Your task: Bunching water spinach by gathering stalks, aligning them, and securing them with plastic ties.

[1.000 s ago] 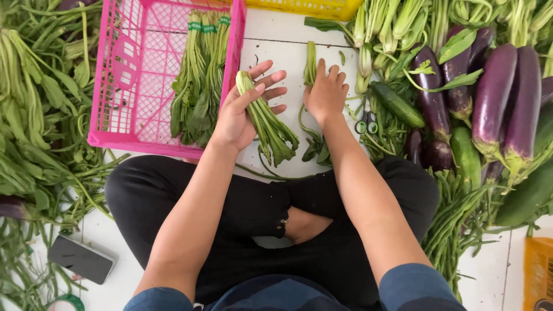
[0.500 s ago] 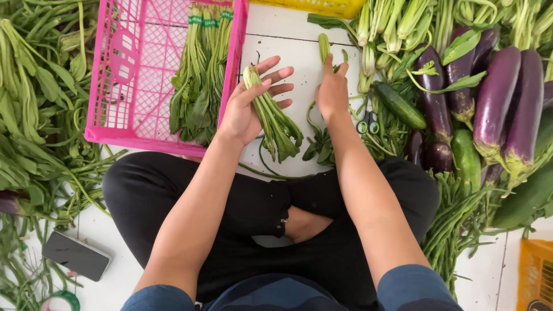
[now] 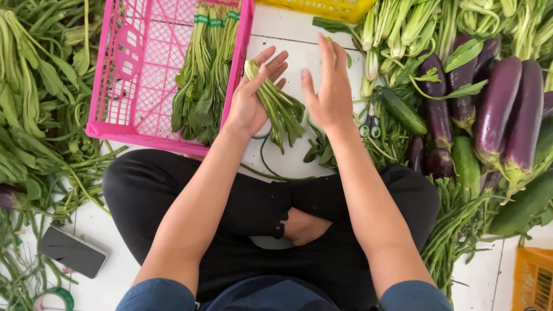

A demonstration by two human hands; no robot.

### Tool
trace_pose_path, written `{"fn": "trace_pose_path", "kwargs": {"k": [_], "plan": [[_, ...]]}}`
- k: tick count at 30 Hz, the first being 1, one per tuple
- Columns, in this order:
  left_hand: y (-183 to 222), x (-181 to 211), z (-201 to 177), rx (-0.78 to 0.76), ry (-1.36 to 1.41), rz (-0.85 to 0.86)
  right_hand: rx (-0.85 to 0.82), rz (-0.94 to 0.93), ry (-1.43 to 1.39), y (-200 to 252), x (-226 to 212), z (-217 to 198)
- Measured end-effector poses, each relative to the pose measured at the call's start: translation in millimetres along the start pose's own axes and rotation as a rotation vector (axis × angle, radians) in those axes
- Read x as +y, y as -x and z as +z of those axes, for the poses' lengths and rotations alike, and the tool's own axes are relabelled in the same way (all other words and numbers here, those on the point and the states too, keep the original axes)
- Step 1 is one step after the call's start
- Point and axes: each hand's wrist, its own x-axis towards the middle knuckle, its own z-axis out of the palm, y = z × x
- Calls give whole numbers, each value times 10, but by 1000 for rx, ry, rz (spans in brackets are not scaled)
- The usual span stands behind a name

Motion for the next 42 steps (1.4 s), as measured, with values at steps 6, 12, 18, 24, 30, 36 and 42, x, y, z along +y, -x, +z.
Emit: {"fn": "trace_pose_path", "kwargs": {"k": [6,12,18,24,30,36,42], "plan": [[-71,-61,-98,-54,105,89,-441,-52,-36,220,-320,100],[-47,-76,-190,-82,143,151,-318,-105,-7,331,-364,257],[-29,-6,-98,-187,215,156,-426,51,-207,309,-250,174],[-72,16,-151,-156,53,81,-110,-8,-581,129,53,287],[5,-41,-56,140,-1550,-240,219,20,-259,-71,349,53],[88,-705,-541,-113,-2130,-816,320,81,-34,-50,458,185],[13,-710,-546,-94,-2043,-834,-290,408,278,71,706,585]]}}
